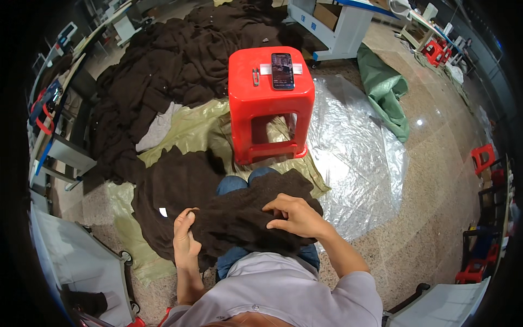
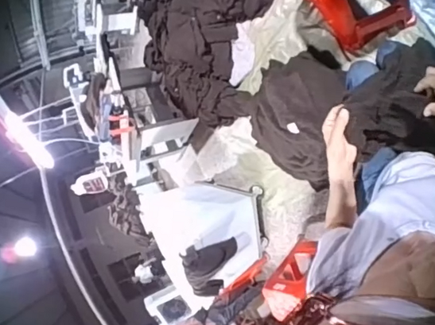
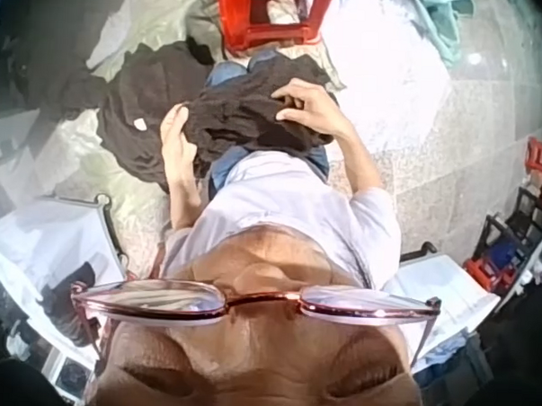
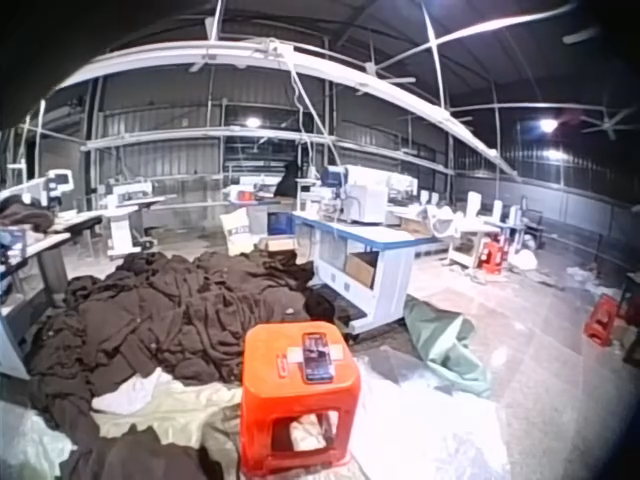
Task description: Inspecting and sorting pieces of brown fabric on a factory floor.
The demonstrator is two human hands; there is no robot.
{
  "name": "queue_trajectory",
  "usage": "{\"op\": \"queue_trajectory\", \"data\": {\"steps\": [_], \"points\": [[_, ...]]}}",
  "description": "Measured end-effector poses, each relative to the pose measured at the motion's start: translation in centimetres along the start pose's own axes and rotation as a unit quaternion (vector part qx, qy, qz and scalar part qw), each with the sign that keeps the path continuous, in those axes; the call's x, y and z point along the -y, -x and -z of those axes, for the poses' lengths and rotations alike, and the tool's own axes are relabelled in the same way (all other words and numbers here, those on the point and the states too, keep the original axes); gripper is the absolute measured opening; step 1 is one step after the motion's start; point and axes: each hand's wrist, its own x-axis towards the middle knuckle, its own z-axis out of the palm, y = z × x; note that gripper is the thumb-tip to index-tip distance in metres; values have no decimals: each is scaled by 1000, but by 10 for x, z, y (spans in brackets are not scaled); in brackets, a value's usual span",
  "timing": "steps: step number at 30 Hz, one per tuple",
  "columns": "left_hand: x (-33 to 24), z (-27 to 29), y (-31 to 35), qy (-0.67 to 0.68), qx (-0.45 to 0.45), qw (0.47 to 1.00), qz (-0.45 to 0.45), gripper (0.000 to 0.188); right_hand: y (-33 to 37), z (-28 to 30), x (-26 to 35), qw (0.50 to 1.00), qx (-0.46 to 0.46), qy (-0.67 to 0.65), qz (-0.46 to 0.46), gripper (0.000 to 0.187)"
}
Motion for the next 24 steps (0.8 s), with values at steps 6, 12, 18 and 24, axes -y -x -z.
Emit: {"op": "queue_trajectory", "data": {"steps": [6, 12, 18, 24], "points": [[1, -24, -1, -20, 58, 998, 6, 22, -9, -41, -2, 982, -145, 44, 116, 28], [-5, -13, 2, 34, 69, 997, 2, 19, -11, -43, 2, 971, -211, -94, 55, 13], [2, -33, -2, -68, 57, 995, -54, 17, -8, -46, 12, 941, -213, -257, 49, 16], [19, -50, -9, -254, 150, 954, -51, 9, -13, -61, 44, 945, -183, 2, 270, 31]]}}
